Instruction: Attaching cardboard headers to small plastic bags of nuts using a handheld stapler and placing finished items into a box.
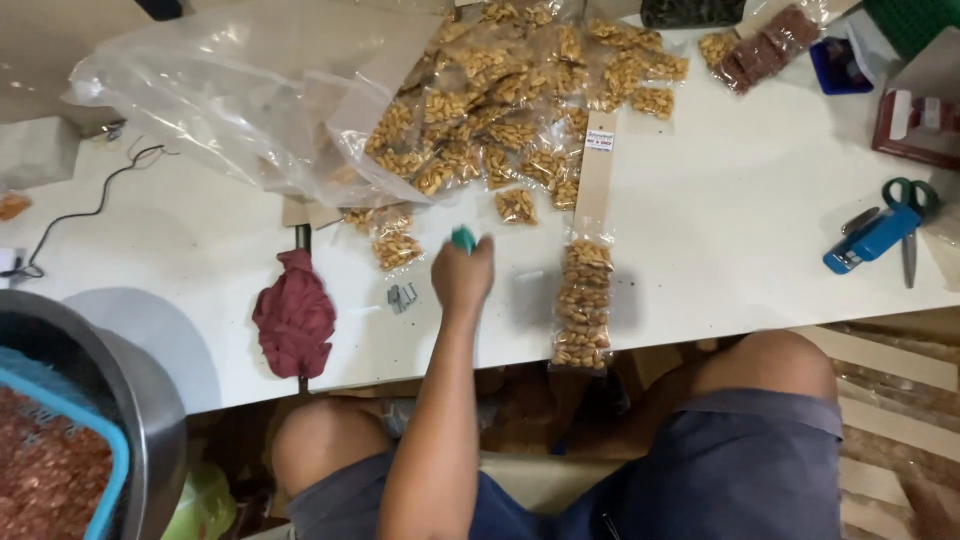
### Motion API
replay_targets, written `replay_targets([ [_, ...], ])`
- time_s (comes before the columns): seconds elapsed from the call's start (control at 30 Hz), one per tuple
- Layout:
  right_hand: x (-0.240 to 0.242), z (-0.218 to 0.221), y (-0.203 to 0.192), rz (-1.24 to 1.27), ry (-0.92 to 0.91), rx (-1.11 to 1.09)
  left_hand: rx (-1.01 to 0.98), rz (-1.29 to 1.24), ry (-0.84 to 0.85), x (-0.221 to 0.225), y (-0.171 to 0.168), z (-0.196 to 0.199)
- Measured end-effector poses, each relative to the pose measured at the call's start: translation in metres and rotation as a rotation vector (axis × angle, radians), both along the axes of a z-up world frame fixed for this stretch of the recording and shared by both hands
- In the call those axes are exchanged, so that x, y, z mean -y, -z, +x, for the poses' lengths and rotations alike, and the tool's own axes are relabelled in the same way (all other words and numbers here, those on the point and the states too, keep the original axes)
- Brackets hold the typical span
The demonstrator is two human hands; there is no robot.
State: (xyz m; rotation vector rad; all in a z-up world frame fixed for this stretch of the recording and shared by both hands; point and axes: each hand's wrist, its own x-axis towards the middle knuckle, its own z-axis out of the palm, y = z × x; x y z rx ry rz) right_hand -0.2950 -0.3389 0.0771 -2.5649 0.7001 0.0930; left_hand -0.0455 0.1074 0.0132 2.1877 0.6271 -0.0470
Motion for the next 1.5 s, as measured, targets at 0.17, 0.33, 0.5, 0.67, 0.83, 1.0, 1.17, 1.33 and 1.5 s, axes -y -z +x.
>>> replay_targets([
  [0.17, -0.072, 0.161, 0.102, 0.126, -0.071, 0.094, -0.066, 0.268, 0.088, -0.001, 0.059, 0.077],
  [0.33, -0.179, 0.278, 0.105, 0.285, -0.138, 0.159, -0.068, 0.269, 0.242, 0.000, 0.011, 0.034],
  [0.5, -0.199, 0.289, 0.105, 0.201, -0.216, 0.067, -0.026, 0.229, 0.144, 0.017, -0.003, 0.039],
  [0.67, -0.185, 0.255, 0.092, 0.774, -0.097, 0.187, -0.032, 0.228, 0.149, 0.031, 0.005, 0.055],
  [0.83, -0.192, 0.250, 0.083, 1.151, 0.059, 0.240, 0.130, 0.042, 0.148, 0.026, -0.046, 0.038],
  [1.0, -0.211, 0.255, 0.061, 1.296, 0.120, 0.134, 0.268, -0.058, 0.516, 0.034, -0.098, 0.040],
  [1.17, -0.217, 0.265, 0.114, 1.276, 0.033, 0.288, 0.109, -0.118, 0.477, 0.064, -0.045, 0.049],
  [1.33, -0.217, 0.258, 0.088, 1.260, 0.098, 0.346, 0.066, -0.229, 0.270, 0.071, 0.001, 0.048],
  [1.5, -0.211, 0.276, 0.124, 1.198, 0.038, 0.403, 0.181, -0.315, 0.185, 0.075, -0.007, 0.052],
])
